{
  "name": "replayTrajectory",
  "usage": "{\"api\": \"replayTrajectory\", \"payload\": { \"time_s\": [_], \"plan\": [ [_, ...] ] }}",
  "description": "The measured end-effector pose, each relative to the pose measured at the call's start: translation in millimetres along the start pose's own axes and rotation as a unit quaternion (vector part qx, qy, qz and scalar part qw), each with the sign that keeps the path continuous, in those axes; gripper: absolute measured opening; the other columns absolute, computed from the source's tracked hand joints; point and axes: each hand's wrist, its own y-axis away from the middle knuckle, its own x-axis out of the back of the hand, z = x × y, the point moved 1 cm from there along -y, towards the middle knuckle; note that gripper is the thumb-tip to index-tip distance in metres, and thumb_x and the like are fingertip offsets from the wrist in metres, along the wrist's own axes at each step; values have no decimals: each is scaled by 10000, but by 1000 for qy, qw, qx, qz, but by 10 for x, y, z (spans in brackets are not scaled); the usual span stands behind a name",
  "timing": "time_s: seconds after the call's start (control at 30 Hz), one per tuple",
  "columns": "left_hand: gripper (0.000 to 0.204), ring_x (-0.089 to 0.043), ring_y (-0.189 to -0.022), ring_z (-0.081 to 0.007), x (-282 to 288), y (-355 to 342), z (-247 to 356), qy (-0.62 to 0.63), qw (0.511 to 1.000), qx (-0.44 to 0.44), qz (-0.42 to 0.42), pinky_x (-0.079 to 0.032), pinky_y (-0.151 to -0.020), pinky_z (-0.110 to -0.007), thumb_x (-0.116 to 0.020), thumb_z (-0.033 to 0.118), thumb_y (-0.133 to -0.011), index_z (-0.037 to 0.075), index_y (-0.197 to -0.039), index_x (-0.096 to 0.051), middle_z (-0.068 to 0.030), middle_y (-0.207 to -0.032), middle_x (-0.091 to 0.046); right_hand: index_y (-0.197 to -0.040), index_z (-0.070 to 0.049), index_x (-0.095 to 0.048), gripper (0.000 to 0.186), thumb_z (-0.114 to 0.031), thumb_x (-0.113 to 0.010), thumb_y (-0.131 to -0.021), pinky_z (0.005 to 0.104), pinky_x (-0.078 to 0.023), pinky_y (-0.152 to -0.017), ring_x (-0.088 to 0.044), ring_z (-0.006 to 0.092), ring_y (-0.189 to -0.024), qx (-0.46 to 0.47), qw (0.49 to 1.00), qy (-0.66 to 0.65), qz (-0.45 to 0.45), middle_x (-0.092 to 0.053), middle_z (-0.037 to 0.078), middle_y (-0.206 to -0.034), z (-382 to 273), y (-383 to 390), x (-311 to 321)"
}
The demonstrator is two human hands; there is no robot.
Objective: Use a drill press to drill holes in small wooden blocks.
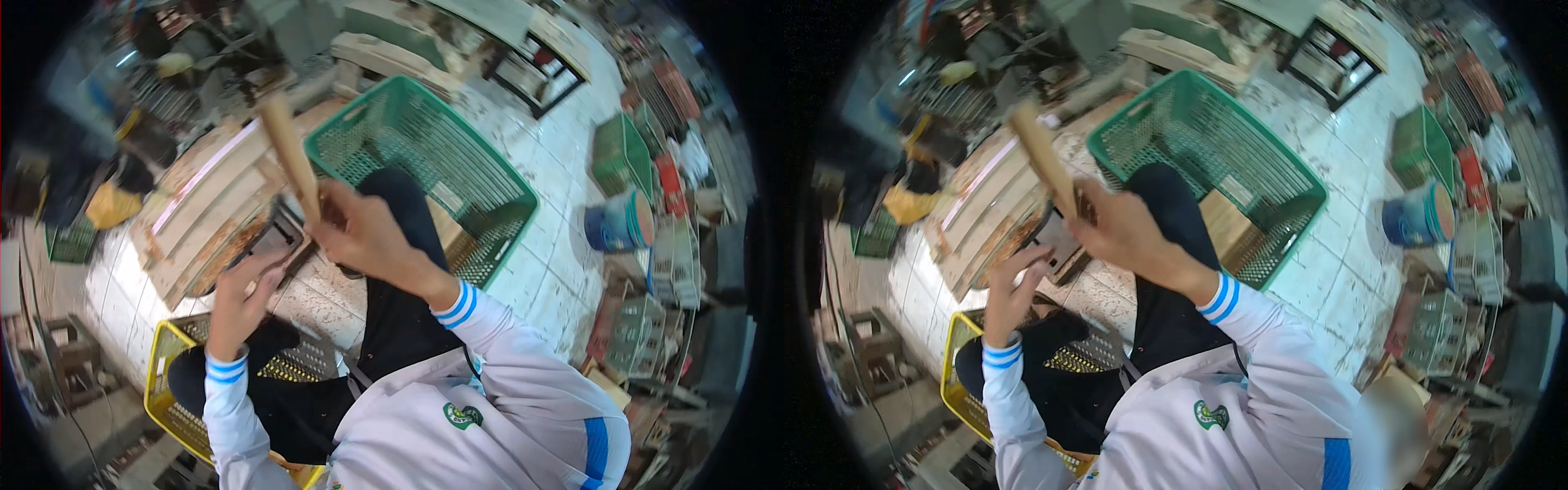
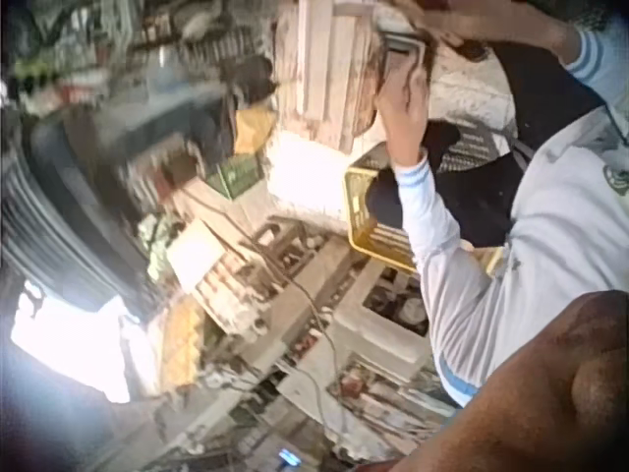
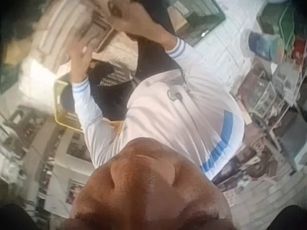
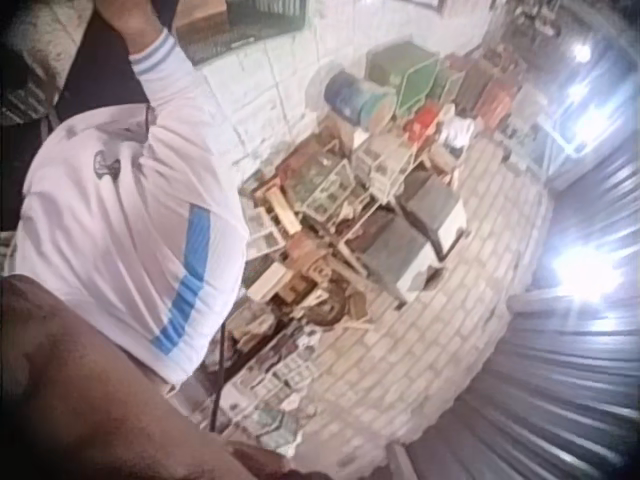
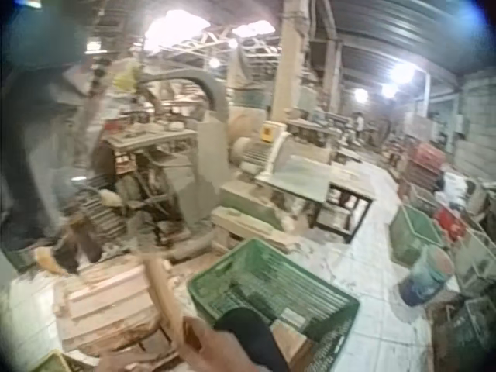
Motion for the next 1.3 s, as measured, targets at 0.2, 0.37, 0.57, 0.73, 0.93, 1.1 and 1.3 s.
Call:
{"api": "replayTrajectory", "payload": {
  "time_s": [0.2, 0.37, 0.57, 0.73, 0.93, 1.1, 1.3],
  "plan": [
    [362, -688, -973, -226, 175, 413, -438, 22, 967, 209, -148, -522, -882, -314, -626, 139, -945, -62, -1246, -620, -173, -1043, -727, -1129, 13, -582, 307, -155, -681, -891, 302, -496, -659, -629, 144, -735, -56, 959, -68, 268, -653, 77, -795, 994, -23, 1476],
    [409, -693, -928, -227, 86, 673, -803, -10, 946, 273, -174, -539, -843, -328, -631, 109, -916, -55, -1288, -588, -178, -1039, -720, -959, 17, -627, 314, -285, -673, -887, 330, -541, -678, -683, 203, -739, -384, 884, 48, 262, -705, 137, -835, 2606, 600, 1995],
    [422, -704, -962, -311, -5, 514, -896, -107, 945, 251, -180, -537, -849, -370, -628, 161, -905, -8, -1291, -605, -223, -1107, -707, -913, 10, -743, 390, -361, -671, -817, 467, -579, -793, -714, 389, -941, -513, 801, 294, 96, -723, 244, -948, 4099, 1845, 1320],
    [434, -697, -990, -351, -129, 478, -888, -120, 935, 268, -197, -533, -860, -389, -644, 171, -893, -13, -1284, -607, -249, -1125, -692, -907, -28, -773, 287, -268, -619, -870, 434, -577, -839, -732, 350, -914, -322, 721, 509, -342, -735, 223, -961, 4535, 2335, 930],
    [427, -692, -996, -352, -185, 431, -839, -146, 929, 272, -206, -531, -849, -392, -656, 156, -888, -24, -1273, -611, -253, -1105, -692, -920, -78, -790, 219, -170, -597, -876, 412, -603, -708, -745, 308, -876, -408, 718, 537, -176, -756, 145, -949, 5159, 2525, 753],
    [408, -688, -969, -363, -201, 402, -836, -162, 930, 258, -206, -526, -836, -403, -658, 142, -886, -22, -1258, -619, -257, -1073, -695, -896, -85, -793, 197, -169, -615, -880, 430, -601, -687, -748, 286, -861, -422, 698, 546, -190, -757, 129, -911, 5048, 2494, 729],
    [387, -674, -961, -404, -201, 403, -852, -149, 936, 252, -194, -523, -833, -417, -652, 121, -882, -19, -1242, -624, -271, -1046, -687, -1082, -127, -768, 265, -217, -555, -954, 398, -605, -667, -749, 249, -897, -545, 658, 502, -135, -759, 79, -1034, 4641, 2251, 695]
  ]
}}
